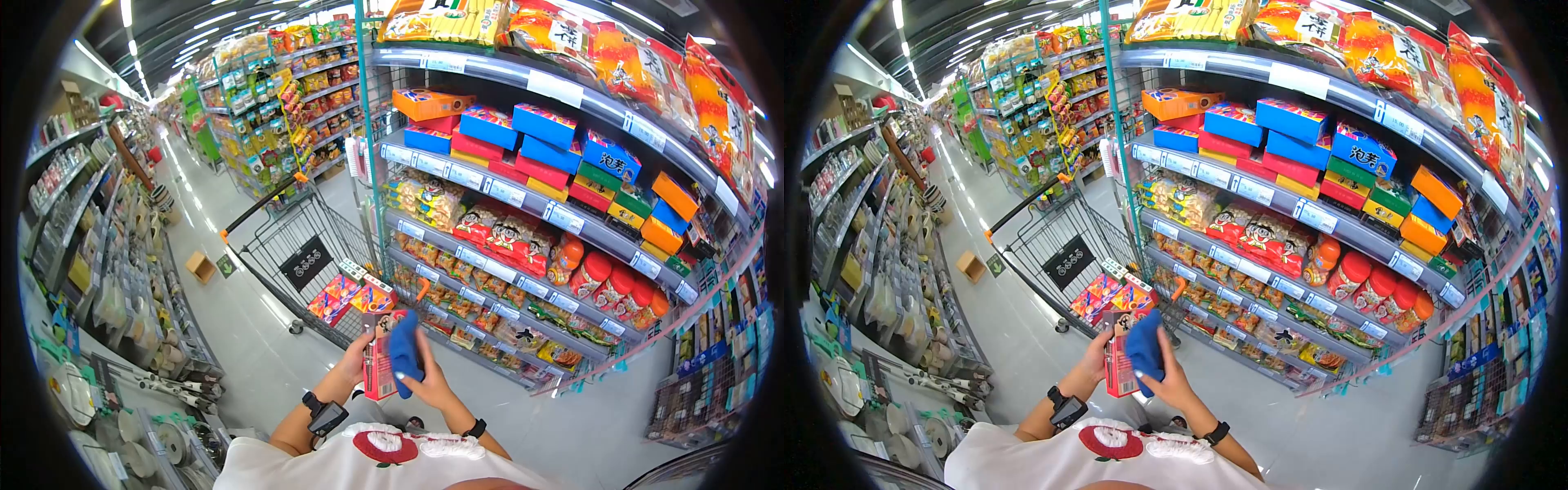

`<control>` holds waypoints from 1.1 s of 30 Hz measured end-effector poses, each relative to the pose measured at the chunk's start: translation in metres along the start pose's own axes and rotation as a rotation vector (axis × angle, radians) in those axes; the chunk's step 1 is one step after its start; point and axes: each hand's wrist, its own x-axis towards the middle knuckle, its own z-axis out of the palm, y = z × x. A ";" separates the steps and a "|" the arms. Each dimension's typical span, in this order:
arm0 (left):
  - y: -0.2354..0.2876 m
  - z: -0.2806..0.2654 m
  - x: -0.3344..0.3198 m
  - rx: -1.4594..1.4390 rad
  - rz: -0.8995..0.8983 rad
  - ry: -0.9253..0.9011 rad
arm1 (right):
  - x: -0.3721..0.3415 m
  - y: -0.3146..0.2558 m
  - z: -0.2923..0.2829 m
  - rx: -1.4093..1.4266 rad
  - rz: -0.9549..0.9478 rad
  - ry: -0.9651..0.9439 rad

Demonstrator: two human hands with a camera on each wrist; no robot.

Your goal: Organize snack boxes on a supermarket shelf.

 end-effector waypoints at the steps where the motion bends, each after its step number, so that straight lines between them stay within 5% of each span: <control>1: -0.001 0.001 0.003 0.061 -0.012 -0.016 | 0.001 0.004 -0.004 0.175 0.062 0.113; 4: -0.021 0.007 0.011 0.167 -0.045 -0.022 | 0.005 0.018 -0.012 0.614 0.245 0.355; 11: -0.021 0.015 0.017 0.195 -0.129 -0.190 | 0.018 0.012 -0.023 0.536 0.268 0.334; 23: -0.064 0.012 0.016 0.406 0.022 -0.098 | 0.006 0.014 -0.034 -0.146 0.410 0.419; 27: -0.055 0.040 0.007 0.313 -0.277 -0.176 | 0.016 -0.004 -0.040 -0.372 0.271 0.531; 33: -0.080 0.013 0.003 0.039 -0.226 -0.030 | 0.011 -0.004 -0.032 -0.818 0.140 0.368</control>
